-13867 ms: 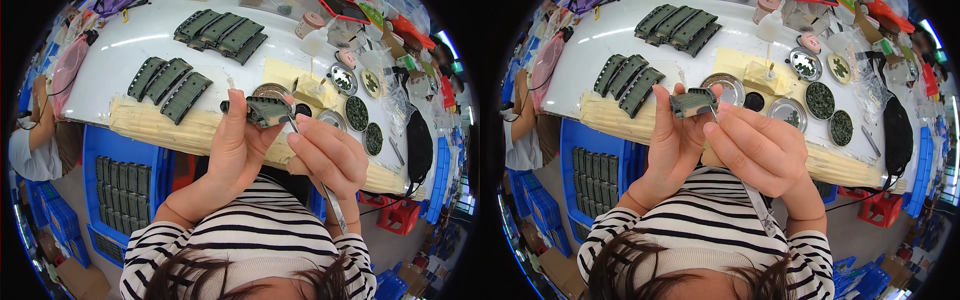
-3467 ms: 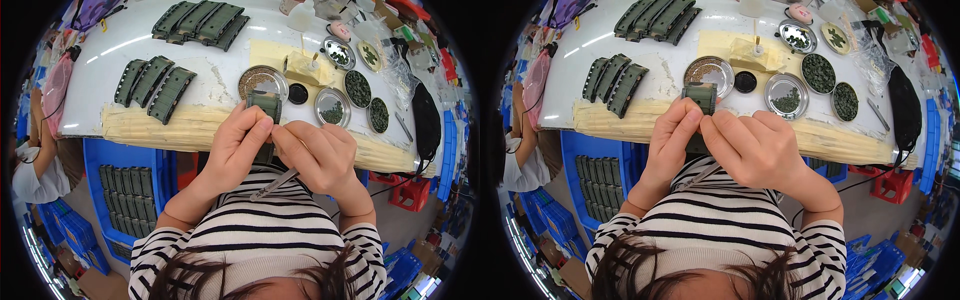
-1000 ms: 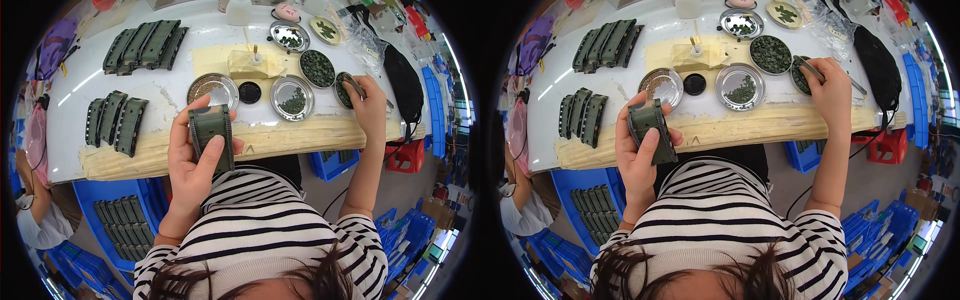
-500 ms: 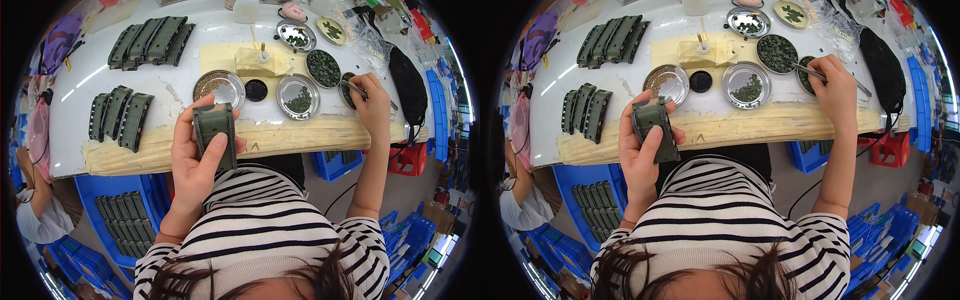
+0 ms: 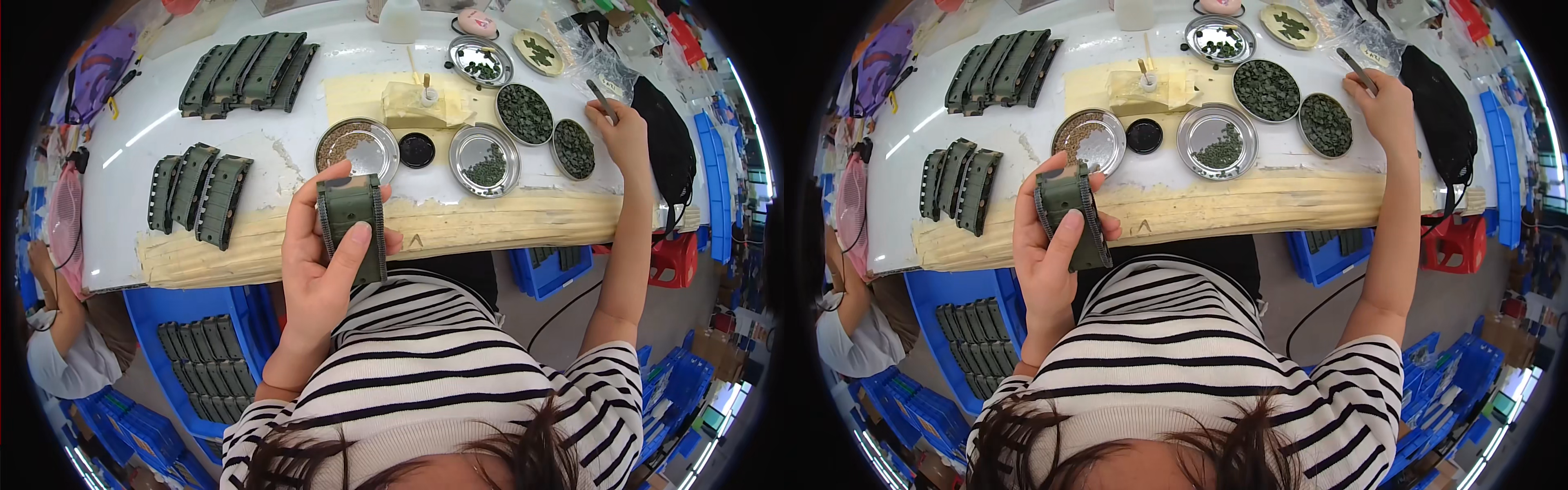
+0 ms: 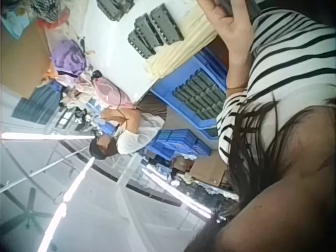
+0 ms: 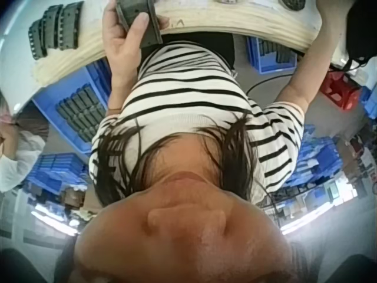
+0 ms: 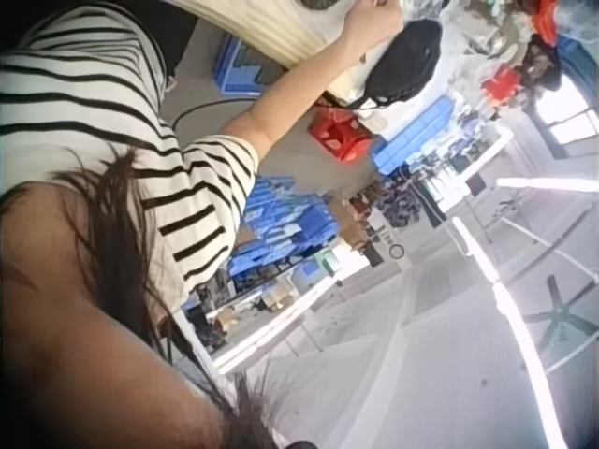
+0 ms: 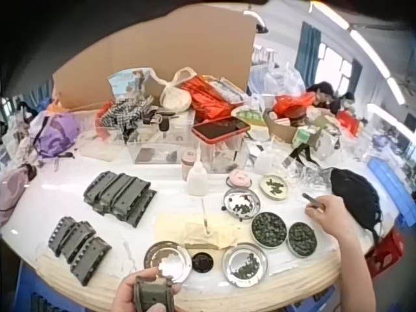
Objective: Assembling small green toy tank models using adhesive and specialized tools on a production workbench.
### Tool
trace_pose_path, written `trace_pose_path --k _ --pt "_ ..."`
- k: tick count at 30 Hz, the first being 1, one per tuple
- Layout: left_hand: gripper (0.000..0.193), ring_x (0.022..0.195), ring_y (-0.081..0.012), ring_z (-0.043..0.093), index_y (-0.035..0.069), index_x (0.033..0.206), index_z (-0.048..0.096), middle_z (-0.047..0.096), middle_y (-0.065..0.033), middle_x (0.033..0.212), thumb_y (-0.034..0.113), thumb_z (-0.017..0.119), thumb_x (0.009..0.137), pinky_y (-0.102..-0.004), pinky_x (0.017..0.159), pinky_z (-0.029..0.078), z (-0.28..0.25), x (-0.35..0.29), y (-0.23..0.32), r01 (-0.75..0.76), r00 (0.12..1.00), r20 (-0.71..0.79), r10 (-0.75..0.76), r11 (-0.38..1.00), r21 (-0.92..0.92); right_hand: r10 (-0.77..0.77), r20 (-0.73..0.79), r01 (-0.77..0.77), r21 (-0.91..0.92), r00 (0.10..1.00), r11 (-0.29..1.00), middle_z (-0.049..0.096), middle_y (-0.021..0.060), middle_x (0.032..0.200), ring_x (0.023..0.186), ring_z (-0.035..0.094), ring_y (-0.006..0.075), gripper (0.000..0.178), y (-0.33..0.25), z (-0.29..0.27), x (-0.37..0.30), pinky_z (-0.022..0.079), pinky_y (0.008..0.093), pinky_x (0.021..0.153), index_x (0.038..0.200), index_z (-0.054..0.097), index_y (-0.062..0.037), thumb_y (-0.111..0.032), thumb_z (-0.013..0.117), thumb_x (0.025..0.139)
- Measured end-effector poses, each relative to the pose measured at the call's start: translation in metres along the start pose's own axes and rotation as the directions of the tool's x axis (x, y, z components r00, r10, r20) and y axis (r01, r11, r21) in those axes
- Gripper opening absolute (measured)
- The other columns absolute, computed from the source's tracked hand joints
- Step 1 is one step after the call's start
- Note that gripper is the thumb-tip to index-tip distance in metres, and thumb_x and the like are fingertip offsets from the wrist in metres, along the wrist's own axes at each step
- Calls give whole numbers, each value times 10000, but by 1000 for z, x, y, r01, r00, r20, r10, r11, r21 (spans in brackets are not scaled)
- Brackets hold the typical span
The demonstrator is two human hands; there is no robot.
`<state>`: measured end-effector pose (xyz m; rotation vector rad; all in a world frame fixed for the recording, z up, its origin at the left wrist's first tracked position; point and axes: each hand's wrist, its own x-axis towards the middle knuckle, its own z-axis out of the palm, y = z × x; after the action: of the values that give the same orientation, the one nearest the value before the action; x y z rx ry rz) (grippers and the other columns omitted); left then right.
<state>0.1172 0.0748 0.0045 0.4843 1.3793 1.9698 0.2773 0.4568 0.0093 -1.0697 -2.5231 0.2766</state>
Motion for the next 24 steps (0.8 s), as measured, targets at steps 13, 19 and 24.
trace_pose_path --k 13,19,24 --pt "475 896 -171 641 13 1375 306 586 -194 1130 1 482 934 -314 800 550 -4 1 2 43 998 47 -40 997 -65 -94 -127 141 433 987 891 561 -40 636 531 341 6 33 -58 -18 -30 263 195 481 872 621 -17 -38 640 855" --pt "500 919 -157 631 11 1392 288 592 -184 1130 -15 480 930 -308 836 536 -5 -1 1 7 996 95 -4 999 -31 -133 -47 124 737 990 664 654 -30 739 492 274 -33 205 -162 -12 -84 200 157 454 918 691 -6 67 719 728" --pt "530 938 -131 604 2 1414 299 591 -134 1113 -25 493 922 -268 838 502 -1 -6 3 -27 993 115 20 998 59 -490 -91 356 801 867 481 683 45 764 563 547 73 202 -195 7 -94 368 190 464 874 716 -33 66 738 700"
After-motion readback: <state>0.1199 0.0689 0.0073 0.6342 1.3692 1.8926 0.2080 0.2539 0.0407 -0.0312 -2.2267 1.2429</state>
